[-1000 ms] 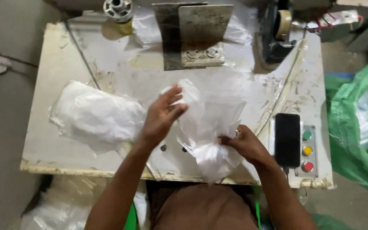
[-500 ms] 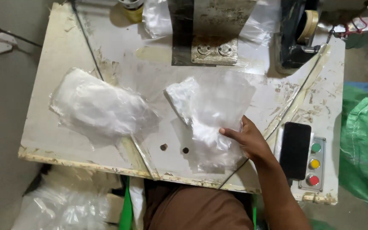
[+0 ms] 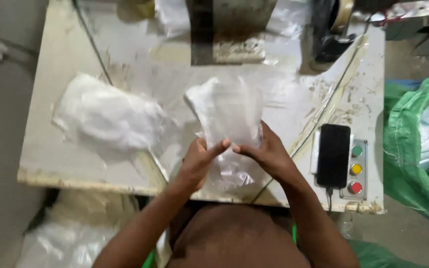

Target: Folding and stacking plastic bags at a packaging workstation

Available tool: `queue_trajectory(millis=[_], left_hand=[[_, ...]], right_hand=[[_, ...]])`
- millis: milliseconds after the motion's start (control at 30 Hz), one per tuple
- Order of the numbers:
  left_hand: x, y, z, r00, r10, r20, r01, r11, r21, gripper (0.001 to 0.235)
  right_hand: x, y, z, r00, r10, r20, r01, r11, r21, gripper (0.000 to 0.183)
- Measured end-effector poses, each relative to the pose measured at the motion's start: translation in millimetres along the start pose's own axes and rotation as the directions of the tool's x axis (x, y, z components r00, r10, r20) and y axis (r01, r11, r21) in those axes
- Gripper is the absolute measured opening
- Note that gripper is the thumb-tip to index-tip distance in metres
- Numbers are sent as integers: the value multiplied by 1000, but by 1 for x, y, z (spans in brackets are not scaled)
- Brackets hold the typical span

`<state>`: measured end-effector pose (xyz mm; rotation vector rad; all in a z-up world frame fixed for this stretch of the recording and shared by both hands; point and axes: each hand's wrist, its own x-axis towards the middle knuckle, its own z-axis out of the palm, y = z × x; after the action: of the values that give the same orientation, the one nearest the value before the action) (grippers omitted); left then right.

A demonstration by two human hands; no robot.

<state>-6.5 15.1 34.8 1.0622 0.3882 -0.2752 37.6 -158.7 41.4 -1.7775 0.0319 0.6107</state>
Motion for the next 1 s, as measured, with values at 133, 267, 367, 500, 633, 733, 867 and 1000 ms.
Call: queue_trajectory(millis=[133,267,367,500,633,733,867,1000], left_hand=[[4,-13,26,969,-102,-226,126,987,98,45],[-3,10,38,967,-118,-227,134,989,55,46],[-10,24,38,972,-189,-137,195,980,33,41],[-25,10,14,983,184,-14,-164,902,400,23],[-47,-47,-66,471,719,510,-852,221,475,47],[-87,-44,-72,401,480,780,-813,-205,545,21],[-119,-81,-98,955,-50,294,-122,834,538,27],[-125,-84,-89,934,-345,-91,348,825,446,40]], right_hand=[[-9,29,-16,996,69,-51,-51,955,293,84],[-3,42,-17,994,76,-82,-48,952,302,45],[3,48,-14,996,56,-65,-25,915,403,43],[7,130,-30,989,-144,-31,147,958,245,69],[-77,46,-28,873,-422,245,424,904,46,70],[-45,189,25,773,-418,478,468,884,17,33],[-43,180,41,689,-218,691,199,974,109,70],[-86,56,-4,944,-300,141,315,944,-99,83]])
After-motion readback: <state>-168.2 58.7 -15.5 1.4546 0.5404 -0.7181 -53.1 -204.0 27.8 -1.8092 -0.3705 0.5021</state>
